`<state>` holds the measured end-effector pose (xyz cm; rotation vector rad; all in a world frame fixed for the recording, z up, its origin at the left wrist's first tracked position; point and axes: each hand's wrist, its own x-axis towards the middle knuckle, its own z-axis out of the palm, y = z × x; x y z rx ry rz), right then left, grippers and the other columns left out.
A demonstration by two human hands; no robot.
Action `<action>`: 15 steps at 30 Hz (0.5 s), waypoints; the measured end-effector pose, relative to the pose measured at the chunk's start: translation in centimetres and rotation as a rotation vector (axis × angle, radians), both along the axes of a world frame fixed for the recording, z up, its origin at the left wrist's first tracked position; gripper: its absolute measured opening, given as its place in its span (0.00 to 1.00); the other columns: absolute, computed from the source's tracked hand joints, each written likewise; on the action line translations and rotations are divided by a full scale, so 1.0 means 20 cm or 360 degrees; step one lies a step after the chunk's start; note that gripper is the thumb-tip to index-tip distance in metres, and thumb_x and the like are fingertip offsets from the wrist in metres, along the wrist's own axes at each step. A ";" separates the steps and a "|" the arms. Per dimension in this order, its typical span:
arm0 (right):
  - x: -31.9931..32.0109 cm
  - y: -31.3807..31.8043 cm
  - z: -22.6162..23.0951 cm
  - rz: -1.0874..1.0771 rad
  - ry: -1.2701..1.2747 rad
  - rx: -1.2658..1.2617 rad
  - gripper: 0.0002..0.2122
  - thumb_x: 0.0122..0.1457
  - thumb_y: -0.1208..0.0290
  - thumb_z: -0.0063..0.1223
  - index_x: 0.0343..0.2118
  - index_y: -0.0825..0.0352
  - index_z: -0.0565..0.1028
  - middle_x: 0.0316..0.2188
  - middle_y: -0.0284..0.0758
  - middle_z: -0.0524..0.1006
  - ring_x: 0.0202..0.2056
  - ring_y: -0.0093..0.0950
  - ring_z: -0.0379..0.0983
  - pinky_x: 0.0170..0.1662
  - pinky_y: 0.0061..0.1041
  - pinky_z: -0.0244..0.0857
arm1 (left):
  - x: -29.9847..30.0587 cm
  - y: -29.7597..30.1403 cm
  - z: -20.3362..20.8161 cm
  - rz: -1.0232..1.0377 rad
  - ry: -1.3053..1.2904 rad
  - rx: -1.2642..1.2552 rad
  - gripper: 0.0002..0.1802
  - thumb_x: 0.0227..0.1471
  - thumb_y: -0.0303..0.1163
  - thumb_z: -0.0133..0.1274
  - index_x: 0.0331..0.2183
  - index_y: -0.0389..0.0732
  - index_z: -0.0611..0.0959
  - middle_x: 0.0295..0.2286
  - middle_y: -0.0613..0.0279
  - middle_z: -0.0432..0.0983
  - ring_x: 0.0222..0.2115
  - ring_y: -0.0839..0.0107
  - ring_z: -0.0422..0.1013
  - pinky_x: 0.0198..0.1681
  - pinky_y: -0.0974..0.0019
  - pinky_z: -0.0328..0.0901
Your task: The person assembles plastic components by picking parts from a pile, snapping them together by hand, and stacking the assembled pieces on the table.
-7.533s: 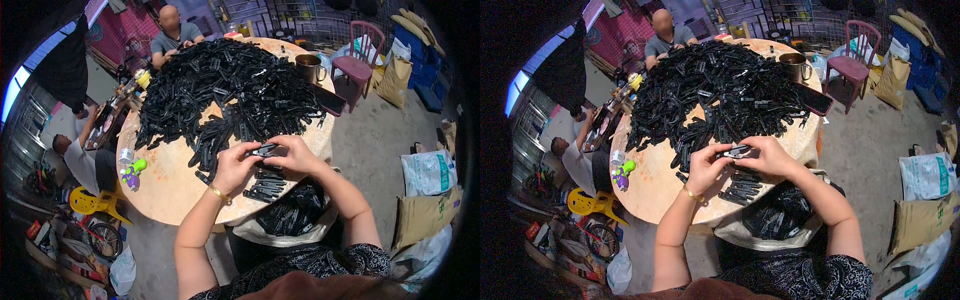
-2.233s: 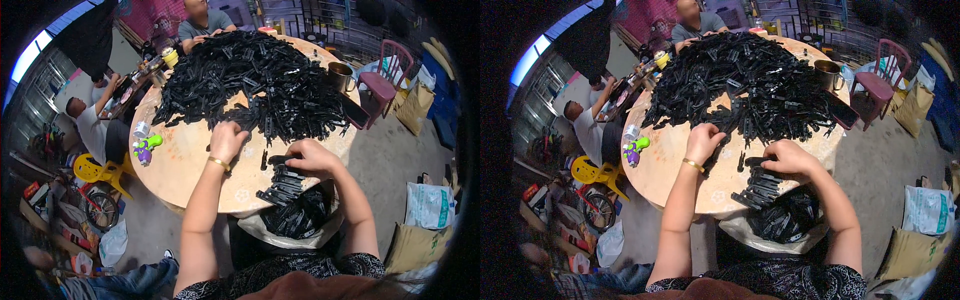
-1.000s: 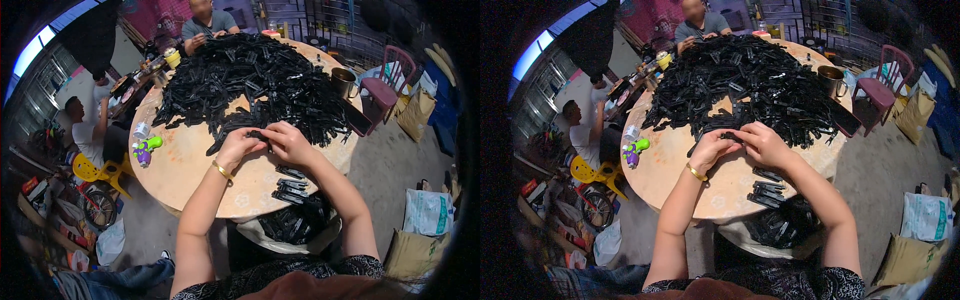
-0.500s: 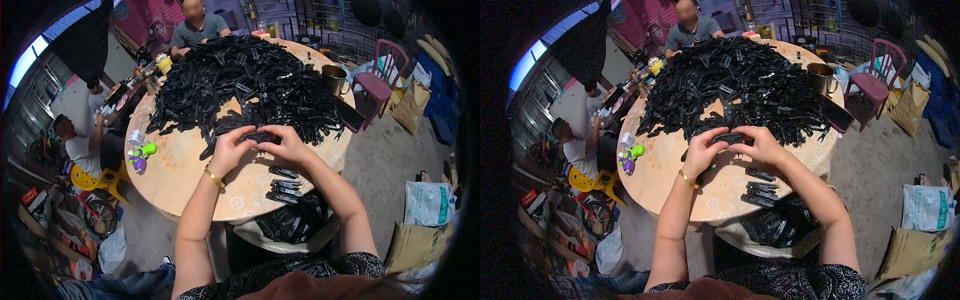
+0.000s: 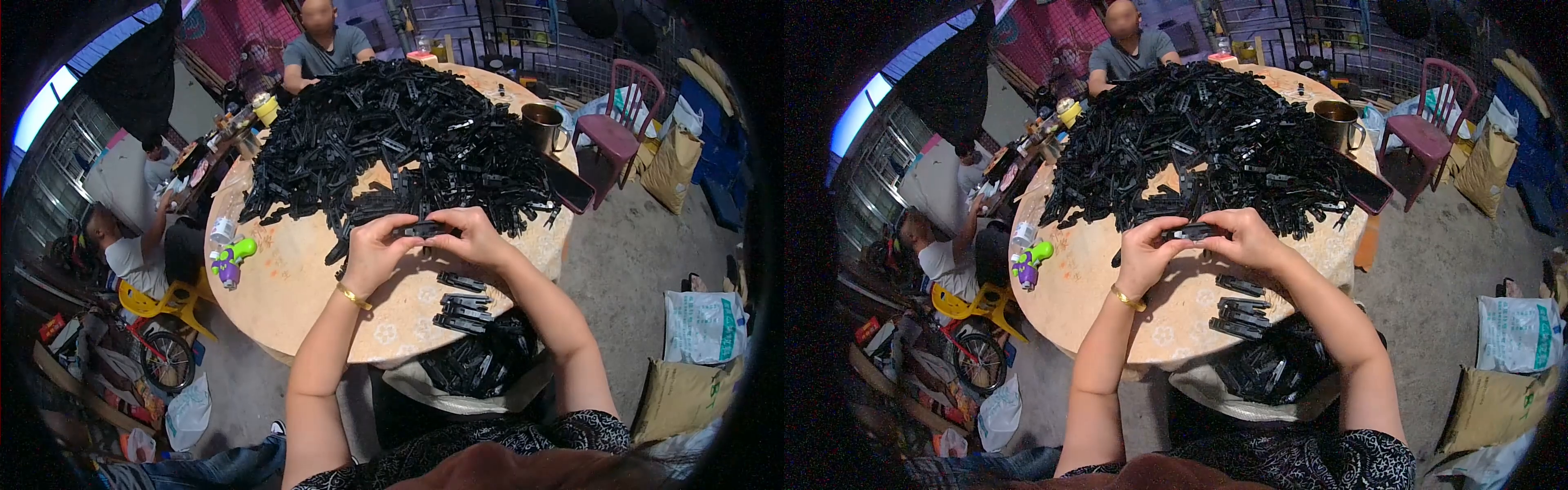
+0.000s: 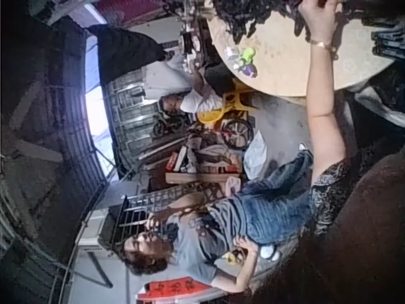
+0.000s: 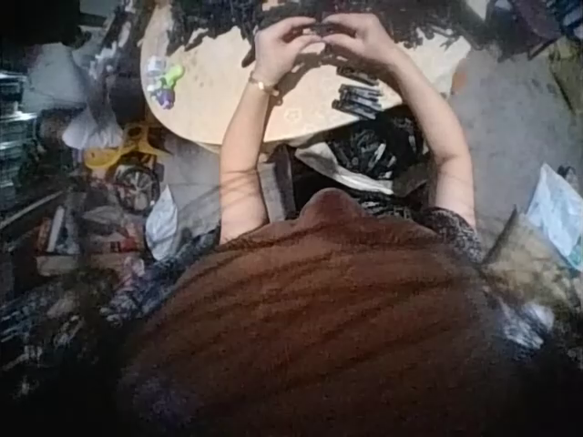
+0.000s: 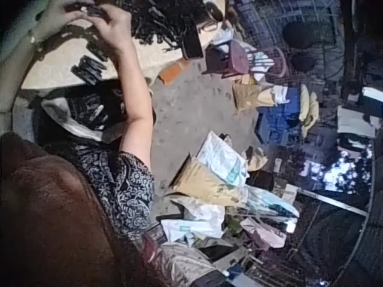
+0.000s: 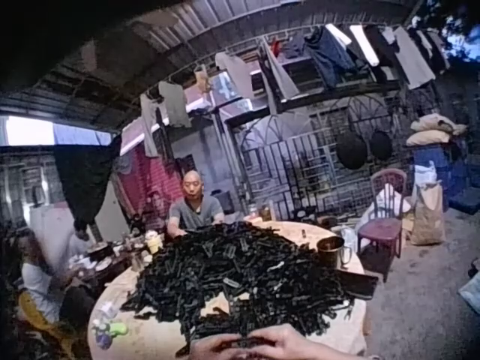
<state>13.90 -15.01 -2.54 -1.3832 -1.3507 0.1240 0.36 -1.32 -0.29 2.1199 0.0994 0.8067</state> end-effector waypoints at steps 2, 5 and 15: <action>0.00 0.00 -0.01 0.0032 -0.0090 0.0056 0.12 0.45 0.72 0.60 0.33 0.70 0.75 0.24 0.37 0.76 0.26 0.23 0.73 0.28 0.20 0.65 | 0.00 0.01 -0.01 -0.0006 0.0010 -0.0017 0.14 0.37 0.23 0.60 0.33 0.35 0.80 0.24 0.61 0.77 0.22 0.80 0.71 0.26 0.76 0.66; 0.00 0.00 0.01 -0.0007 -0.0169 0.0142 0.11 0.45 0.70 0.59 0.31 0.70 0.76 0.23 0.38 0.76 0.24 0.29 0.74 0.27 0.23 0.66 | 0.01 0.01 -0.01 -0.0020 0.0066 -0.0060 0.15 0.37 0.23 0.60 0.33 0.35 0.80 0.25 0.62 0.77 0.23 0.80 0.71 0.27 0.76 0.67; 0.01 0.00 0.01 0.0096 0.0103 0.0103 0.08 0.49 0.69 0.53 0.30 0.68 0.77 0.24 0.39 0.76 0.27 0.30 0.74 0.31 0.25 0.66 | -0.01 0.01 0.05 -0.0294 0.0692 -0.0070 0.12 0.39 0.23 0.58 0.32 0.34 0.81 0.24 0.62 0.77 0.24 0.78 0.72 0.28 0.75 0.66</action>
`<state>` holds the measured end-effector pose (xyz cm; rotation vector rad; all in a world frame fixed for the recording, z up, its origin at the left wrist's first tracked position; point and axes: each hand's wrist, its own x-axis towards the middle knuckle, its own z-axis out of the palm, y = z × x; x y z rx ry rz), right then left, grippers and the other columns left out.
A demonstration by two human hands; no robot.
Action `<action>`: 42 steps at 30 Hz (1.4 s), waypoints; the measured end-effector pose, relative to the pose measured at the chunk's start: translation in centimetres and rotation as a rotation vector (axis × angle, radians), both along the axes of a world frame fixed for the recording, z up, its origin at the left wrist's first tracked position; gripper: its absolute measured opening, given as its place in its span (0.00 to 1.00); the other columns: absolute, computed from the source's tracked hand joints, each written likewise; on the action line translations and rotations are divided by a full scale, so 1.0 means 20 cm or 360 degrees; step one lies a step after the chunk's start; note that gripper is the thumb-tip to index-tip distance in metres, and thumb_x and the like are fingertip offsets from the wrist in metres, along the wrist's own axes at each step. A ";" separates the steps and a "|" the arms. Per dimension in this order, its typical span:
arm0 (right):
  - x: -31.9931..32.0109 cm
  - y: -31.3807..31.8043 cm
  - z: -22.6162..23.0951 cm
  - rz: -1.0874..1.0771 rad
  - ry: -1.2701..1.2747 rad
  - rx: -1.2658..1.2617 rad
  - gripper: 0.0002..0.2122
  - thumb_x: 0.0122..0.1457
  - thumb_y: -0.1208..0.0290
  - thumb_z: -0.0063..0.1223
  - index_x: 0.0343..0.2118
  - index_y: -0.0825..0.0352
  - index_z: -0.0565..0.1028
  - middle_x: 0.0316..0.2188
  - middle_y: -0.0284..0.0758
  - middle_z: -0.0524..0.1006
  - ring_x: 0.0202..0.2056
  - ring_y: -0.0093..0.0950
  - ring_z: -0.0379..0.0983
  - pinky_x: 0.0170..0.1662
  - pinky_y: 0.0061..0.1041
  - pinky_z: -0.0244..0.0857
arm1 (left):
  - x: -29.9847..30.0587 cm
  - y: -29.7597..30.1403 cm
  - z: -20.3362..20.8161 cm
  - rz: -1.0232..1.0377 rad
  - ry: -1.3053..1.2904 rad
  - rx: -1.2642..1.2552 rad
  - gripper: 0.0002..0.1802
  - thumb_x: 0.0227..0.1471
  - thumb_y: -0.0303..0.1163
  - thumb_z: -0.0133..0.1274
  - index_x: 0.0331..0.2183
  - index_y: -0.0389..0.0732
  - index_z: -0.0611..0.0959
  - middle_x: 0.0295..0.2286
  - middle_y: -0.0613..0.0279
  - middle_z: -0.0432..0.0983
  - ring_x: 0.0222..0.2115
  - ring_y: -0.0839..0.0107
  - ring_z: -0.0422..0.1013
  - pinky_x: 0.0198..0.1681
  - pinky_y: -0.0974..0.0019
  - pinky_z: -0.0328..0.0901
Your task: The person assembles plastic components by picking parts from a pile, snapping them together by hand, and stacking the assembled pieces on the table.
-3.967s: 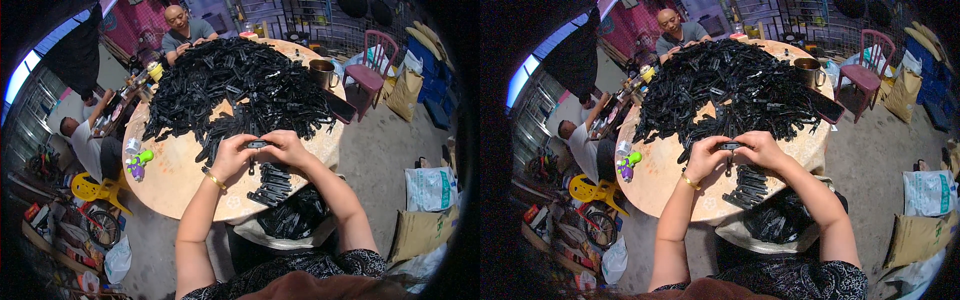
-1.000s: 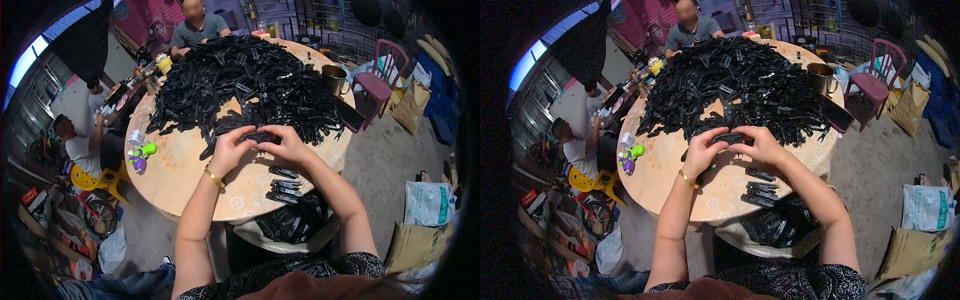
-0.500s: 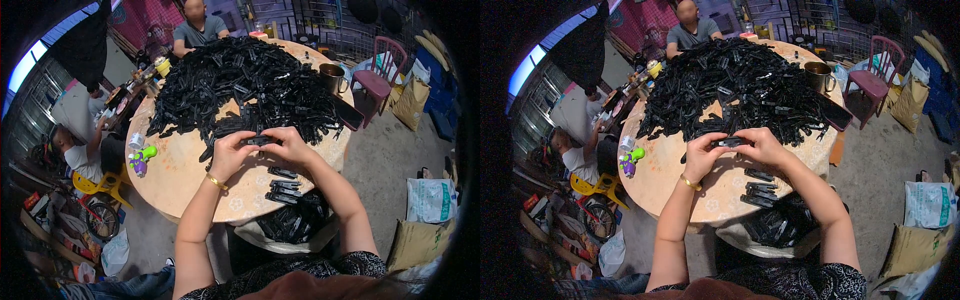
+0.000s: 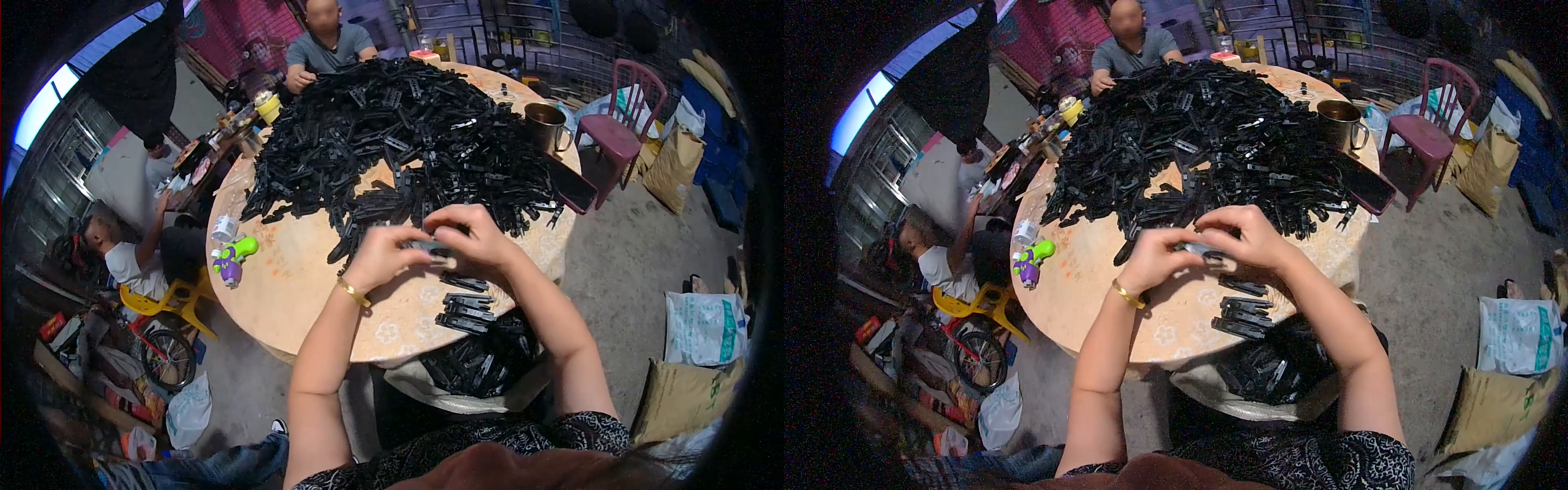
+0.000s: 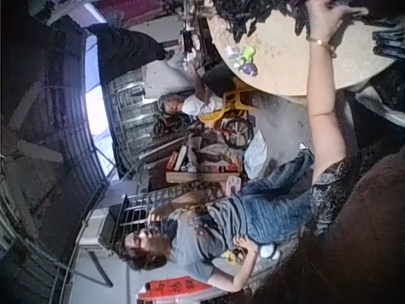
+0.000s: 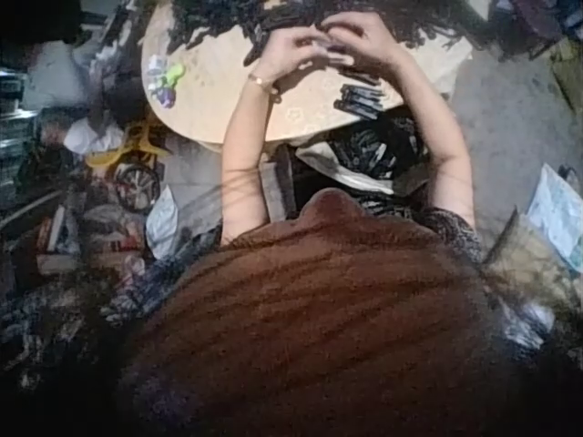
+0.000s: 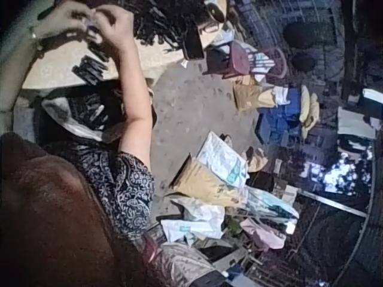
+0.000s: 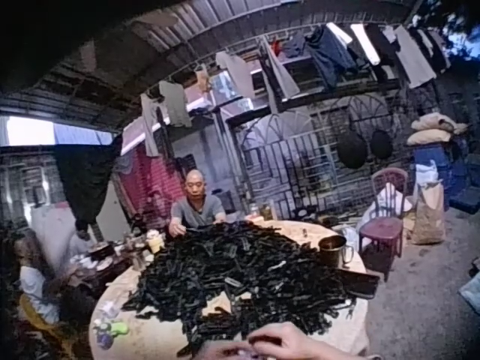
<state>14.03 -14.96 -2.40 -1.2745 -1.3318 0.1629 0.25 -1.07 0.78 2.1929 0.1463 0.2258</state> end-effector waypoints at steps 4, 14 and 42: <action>0.05 0.04 -0.05 -0.0320 -0.0459 0.0011 0.08 0.47 0.72 0.53 0.31 0.65 0.77 0.27 0.35 0.76 0.29 0.32 0.71 0.33 0.26 0.65 | -0.01 -0.09 -0.07 -0.0457 0.0018 0.0351 0.15 0.36 0.30 0.60 0.32 0.38 0.80 0.26 0.52 0.76 0.28 0.66 0.74 0.33 0.67 0.66; -0.04 0.09 -0.07 -0.0423 -0.1636 -0.0215 0.04 0.42 0.68 0.52 0.20 0.61 0.74 0.30 0.28 0.70 0.39 0.25 0.63 0.39 0.29 0.55 | -0.03 0.15 -0.06 0.0902 -0.0049 0.1187 0.11 0.35 0.34 0.61 0.21 0.37 0.79 0.27 0.53 0.71 0.33 0.57 0.66 0.35 0.59 0.63; -0.07 0.02 0.01 -0.0260 -0.0314 0.0003 0.12 0.46 0.78 0.56 0.36 0.69 0.72 0.27 0.34 0.72 0.27 0.25 0.71 0.28 0.21 0.65 | 0.04 0.15 -0.10 0.0465 0.0029 -0.1077 0.13 0.55 0.32 0.44 0.41 0.35 0.72 0.28 0.63 0.75 0.20 0.81 0.68 0.21 0.79 0.64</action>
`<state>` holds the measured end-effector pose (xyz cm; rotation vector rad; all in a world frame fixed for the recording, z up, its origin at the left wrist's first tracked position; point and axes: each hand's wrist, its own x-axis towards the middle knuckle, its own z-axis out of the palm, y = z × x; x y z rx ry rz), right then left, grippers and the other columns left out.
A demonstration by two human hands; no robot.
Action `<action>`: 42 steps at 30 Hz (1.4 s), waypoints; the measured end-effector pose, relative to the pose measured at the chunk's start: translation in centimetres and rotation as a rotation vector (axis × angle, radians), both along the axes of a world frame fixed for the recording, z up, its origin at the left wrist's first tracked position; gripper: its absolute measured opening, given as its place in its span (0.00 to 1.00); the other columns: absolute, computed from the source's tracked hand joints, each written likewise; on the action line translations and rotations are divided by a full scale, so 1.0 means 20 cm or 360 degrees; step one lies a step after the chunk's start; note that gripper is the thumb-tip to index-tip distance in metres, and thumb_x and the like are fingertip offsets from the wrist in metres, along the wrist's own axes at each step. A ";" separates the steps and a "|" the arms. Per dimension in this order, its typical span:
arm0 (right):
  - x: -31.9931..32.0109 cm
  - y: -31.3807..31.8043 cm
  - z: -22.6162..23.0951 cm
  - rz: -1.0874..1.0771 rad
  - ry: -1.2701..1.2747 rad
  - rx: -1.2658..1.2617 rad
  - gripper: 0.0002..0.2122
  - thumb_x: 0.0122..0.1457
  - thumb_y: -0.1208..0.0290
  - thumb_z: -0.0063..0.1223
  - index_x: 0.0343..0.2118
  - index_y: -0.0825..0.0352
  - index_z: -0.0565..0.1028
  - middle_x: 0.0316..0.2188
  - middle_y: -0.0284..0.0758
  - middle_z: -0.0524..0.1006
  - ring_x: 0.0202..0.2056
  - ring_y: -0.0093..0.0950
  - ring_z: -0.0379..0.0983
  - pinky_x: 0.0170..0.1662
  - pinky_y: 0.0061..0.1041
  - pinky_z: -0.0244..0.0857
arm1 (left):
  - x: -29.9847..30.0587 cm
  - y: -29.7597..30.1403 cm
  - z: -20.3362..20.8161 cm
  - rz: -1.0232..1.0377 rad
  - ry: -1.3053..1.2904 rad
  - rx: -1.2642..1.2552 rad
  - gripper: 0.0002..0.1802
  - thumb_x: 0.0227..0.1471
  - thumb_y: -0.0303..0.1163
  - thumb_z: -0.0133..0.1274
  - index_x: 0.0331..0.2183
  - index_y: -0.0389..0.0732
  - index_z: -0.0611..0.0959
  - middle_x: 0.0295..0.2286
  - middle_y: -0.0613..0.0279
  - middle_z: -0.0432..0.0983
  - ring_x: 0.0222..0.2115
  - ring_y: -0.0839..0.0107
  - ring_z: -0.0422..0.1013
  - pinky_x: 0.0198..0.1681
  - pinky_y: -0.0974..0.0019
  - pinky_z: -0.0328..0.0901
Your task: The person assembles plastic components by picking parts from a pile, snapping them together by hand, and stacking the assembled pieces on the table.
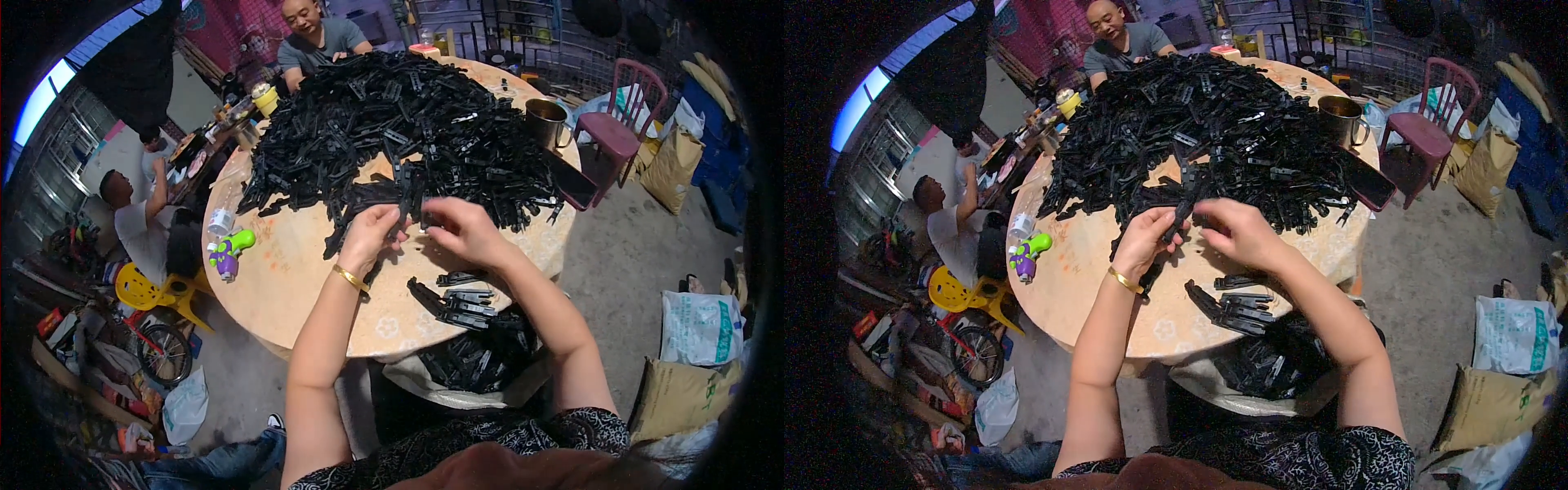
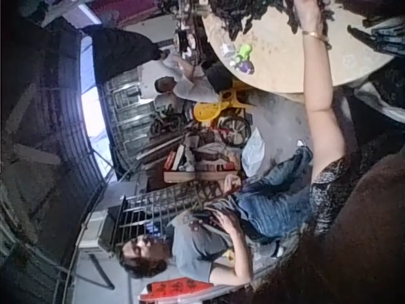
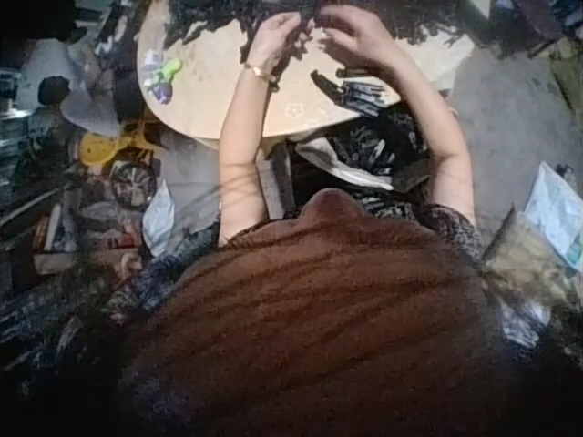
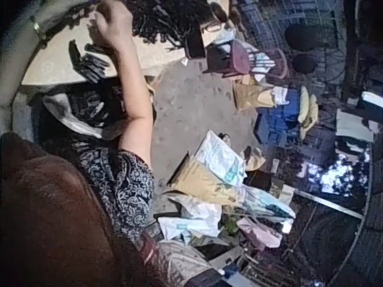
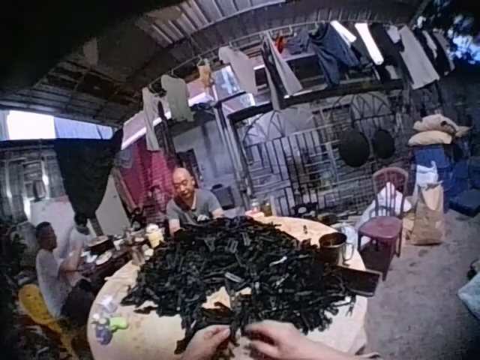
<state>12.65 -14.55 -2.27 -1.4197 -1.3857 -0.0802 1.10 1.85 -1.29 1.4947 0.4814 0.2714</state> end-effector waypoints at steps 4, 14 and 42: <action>0.03 0.01 -0.05 0.0339 0.0980 0.0019 0.10 0.49 0.81 0.54 0.36 0.69 0.72 0.28 0.31 0.73 0.24 0.16 0.70 0.26 0.16 0.65 | 0.02 -0.07 -0.02 -0.0019 -0.0059 -0.0190 0.11 0.52 0.32 0.49 0.34 0.32 0.75 0.25 0.60 0.74 0.20 0.77 0.69 0.20 0.77 0.65; 0.02 0.04 -0.04 0.0270 0.1370 -0.0132 0.06 0.54 0.76 0.50 0.32 0.74 0.72 0.22 0.34 0.74 0.20 0.18 0.70 0.23 0.16 0.66 | 0.02 -0.16 0.01 -0.0076 -0.0210 -0.0191 0.13 0.51 0.31 0.51 0.36 0.31 0.75 0.25 0.60 0.74 0.21 0.78 0.70 0.22 0.78 0.65; 0.08 -0.02 -0.06 -0.0047 -0.0154 -0.0065 0.11 0.46 0.71 0.59 0.33 0.69 0.74 0.24 0.39 0.75 0.25 0.27 0.73 0.27 0.23 0.66 | -0.03 -0.17 0.08 -0.0229 -0.0416 0.1261 0.14 0.44 0.25 0.52 0.37 0.35 0.76 0.28 0.51 0.75 0.26 0.62 0.73 0.29 0.67 0.66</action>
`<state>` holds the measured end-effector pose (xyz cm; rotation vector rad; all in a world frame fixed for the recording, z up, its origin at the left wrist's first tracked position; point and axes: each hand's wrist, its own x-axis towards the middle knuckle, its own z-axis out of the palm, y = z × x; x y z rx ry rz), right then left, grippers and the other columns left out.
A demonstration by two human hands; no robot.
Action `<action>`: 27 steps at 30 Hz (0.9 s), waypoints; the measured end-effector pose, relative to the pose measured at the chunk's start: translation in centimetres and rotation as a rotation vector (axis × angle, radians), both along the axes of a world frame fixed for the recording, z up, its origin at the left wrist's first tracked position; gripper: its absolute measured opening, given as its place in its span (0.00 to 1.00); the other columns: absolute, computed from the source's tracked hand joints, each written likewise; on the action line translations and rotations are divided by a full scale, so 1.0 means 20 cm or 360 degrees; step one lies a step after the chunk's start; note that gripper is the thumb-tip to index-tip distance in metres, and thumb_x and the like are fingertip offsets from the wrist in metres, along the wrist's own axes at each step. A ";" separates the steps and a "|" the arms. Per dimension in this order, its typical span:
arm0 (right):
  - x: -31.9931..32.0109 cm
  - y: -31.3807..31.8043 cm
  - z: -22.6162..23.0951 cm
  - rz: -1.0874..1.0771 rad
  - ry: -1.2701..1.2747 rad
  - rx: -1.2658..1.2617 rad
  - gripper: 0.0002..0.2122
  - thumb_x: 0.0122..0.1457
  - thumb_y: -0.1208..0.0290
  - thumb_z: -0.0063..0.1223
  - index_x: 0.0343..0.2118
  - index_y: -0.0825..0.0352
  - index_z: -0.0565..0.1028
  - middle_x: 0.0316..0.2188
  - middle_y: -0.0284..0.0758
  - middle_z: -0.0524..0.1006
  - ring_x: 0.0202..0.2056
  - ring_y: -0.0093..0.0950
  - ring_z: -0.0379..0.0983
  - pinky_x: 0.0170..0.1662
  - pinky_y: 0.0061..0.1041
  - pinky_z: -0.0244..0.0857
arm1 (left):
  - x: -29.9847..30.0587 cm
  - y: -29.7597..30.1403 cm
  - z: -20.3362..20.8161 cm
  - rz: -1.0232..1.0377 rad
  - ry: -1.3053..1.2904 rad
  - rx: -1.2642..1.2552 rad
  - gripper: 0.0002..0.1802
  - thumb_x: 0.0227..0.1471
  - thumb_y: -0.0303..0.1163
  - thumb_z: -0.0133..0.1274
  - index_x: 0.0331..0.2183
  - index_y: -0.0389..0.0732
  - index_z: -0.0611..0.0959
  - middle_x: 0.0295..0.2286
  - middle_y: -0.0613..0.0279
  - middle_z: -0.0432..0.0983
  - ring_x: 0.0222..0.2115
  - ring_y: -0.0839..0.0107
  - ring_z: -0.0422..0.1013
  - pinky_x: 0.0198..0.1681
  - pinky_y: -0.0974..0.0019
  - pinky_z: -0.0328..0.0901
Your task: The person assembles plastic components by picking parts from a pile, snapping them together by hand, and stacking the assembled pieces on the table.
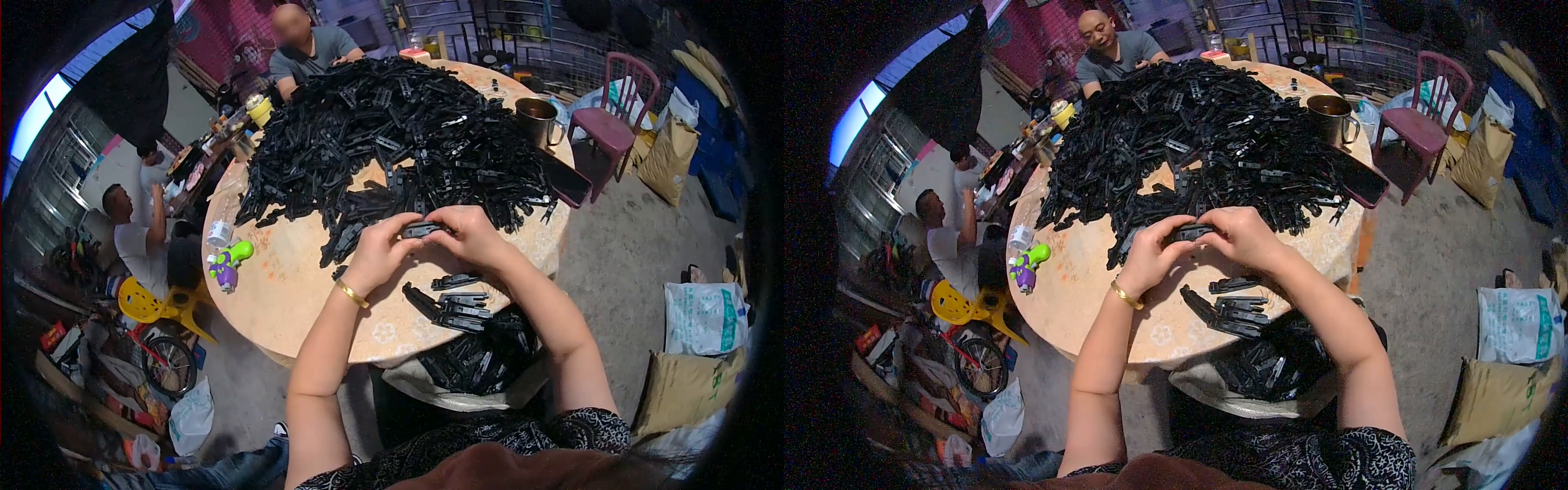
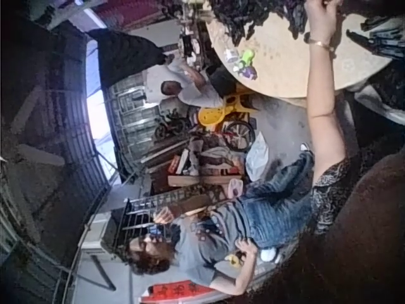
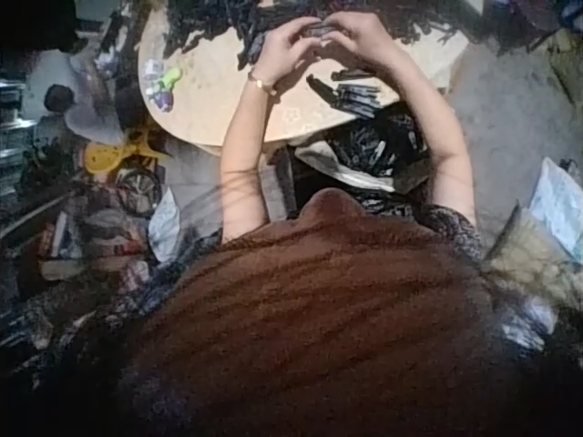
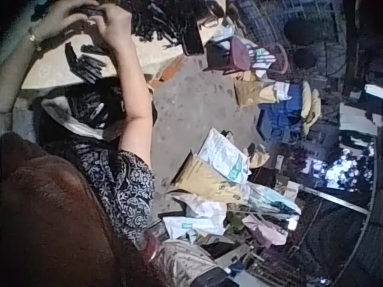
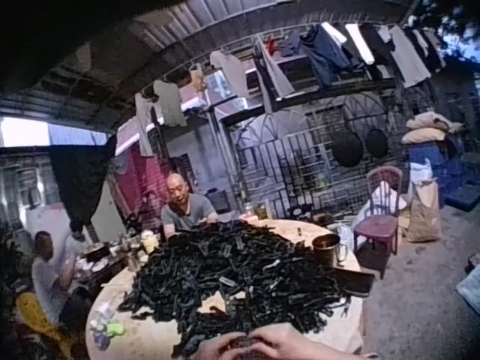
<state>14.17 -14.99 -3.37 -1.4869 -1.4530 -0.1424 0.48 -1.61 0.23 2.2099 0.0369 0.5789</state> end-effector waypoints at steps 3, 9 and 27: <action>-0.03 -0.03 0.05 0.0036 0.0113 -0.0094 0.13 0.45 0.68 0.60 0.33 0.68 0.74 0.24 0.40 0.75 0.24 0.30 0.73 0.28 0.24 0.66 | -0.01 0.02 0.02 0.0016 0.0142 0.0117 0.14 0.43 0.27 0.54 0.36 0.37 0.78 0.25 0.52 0.76 0.25 0.66 0.74 0.29 0.68 0.67; 0.04 -0.12 0.04 -0.0509 0.0129 -0.0012 0.14 0.46 0.64 0.58 0.33 0.67 0.74 0.25 0.37 0.73 0.24 0.30 0.72 0.28 0.24 0.66 | 0.02 -0.05 -0.04 -0.0495 0.0447 0.0312 0.17 0.42 0.32 0.57 0.37 0.38 0.79 0.29 0.51 0.76 0.29 0.65 0.74 0.34 0.68 0.66; 0.11 -0.04 0.03 -0.0768 -0.0683 -0.0368 0.07 0.43 0.79 0.48 0.28 0.68 0.72 0.25 0.42 0.69 0.27 0.42 0.68 0.29 0.35 0.64 | 0.06 0.24 -0.21 0.1079 0.0540 0.1147 0.10 0.37 0.24 0.49 0.29 0.36 0.77 0.32 0.49 0.70 0.35 0.56 0.67 0.37 0.63 0.66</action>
